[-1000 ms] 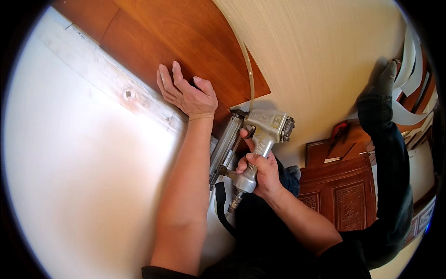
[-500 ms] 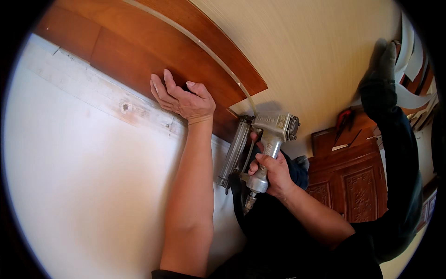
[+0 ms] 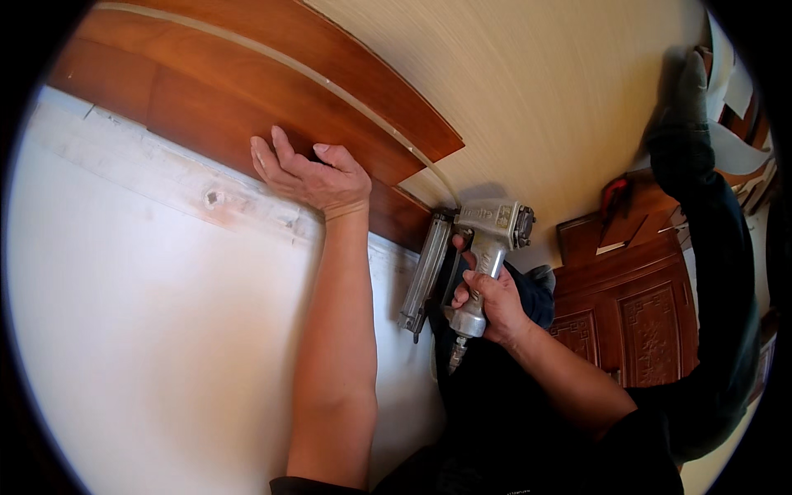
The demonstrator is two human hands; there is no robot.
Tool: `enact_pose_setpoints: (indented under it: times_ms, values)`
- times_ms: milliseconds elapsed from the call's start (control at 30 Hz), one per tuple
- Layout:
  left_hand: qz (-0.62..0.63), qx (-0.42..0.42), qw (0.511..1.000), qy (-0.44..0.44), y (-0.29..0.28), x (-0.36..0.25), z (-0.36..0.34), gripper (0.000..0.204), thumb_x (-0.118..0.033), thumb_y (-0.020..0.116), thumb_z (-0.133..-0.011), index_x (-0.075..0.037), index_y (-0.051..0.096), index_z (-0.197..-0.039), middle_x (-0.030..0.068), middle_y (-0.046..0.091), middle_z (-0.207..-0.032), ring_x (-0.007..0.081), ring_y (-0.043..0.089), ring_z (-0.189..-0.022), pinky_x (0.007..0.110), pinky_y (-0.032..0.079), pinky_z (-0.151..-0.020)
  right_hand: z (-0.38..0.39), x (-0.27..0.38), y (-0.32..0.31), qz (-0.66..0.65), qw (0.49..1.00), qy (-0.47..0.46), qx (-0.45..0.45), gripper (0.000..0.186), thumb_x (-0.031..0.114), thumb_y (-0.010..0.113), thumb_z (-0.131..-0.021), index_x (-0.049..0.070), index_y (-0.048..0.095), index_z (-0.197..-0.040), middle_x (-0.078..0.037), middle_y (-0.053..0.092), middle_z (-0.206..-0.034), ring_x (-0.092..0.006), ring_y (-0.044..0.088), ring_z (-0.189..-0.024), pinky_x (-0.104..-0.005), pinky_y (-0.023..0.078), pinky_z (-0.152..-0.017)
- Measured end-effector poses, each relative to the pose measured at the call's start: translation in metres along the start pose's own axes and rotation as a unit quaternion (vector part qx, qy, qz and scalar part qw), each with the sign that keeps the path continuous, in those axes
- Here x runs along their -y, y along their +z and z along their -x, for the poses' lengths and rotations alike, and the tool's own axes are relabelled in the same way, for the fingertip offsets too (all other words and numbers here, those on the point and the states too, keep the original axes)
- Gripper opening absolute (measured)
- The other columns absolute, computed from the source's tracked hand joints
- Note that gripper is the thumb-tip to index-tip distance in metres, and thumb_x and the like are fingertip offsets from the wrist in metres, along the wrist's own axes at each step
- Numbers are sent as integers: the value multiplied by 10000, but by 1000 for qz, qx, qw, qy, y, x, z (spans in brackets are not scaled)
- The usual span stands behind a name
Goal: The person installs wooden floorboards on a white subfloor using a pneumatic nail gun and a hammer. They position each board, secure it with the nail gun, and tap it into place with the hammer.
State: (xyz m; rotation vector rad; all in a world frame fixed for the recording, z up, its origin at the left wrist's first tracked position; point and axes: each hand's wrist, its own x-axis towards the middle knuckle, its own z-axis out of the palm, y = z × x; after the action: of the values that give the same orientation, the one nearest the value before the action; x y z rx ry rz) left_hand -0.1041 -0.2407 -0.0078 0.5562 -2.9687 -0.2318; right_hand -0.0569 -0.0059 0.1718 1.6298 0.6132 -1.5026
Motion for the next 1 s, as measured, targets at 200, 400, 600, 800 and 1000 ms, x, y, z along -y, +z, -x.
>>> enact_pose_setpoints:
  times_ms: [200,400,600,800,1000]
  values:
    - [-11,16,1000,-17,2,2,4,566,-200,466,-966,38,443,-1478,292,354,-1568,446,325,-1468,587,249,-1193,-6,-12,-14,10,1000,19,-12,423,12,547,-1006,91,519,-1420,-40,613,-915,-151,634,-703,-374,590,-696]
    - [-22,9,1000,0,5,4,4,564,-212,467,-972,64,446,-1464,287,361,-1537,481,363,-1430,622,294,-1169,-4,-12,-15,25,999,-16,-16,409,44,566,-1016,84,518,-1421,-41,604,-851,-148,631,-701,-373,586,-703]
    - [-25,14,1000,-9,7,7,8,552,-214,459,-979,63,456,-1456,296,358,-1536,475,353,-1438,618,281,-1178,-9,-15,-28,34,998,29,-32,428,35,556,-1014,86,512,-1437,-39,604,-899,-141,620,-693,-363,583,-697]
    - [-11,6,1000,-6,8,8,5,547,-206,460,-975,58,464,-1454,292,356,-1544,472,353,-1439,616,273,-1184,-7,-7,-18,17,998,-7,-52,362,23,559,-1000,71,541,-1359,-43,597,-901,-143,607,-677,-367,580,-677]
    - [-17,-14,1000,-5,12,2,2,535,-242,457,-988,42,481,-1441,285,378,-1542,467,376,-1431,614,312,-1164,-5,0,-30,55,997,28,-44,432,-19,570,-944,71,511,-1362,-59,595,-884,-163,621,-693,-376,579,-680]
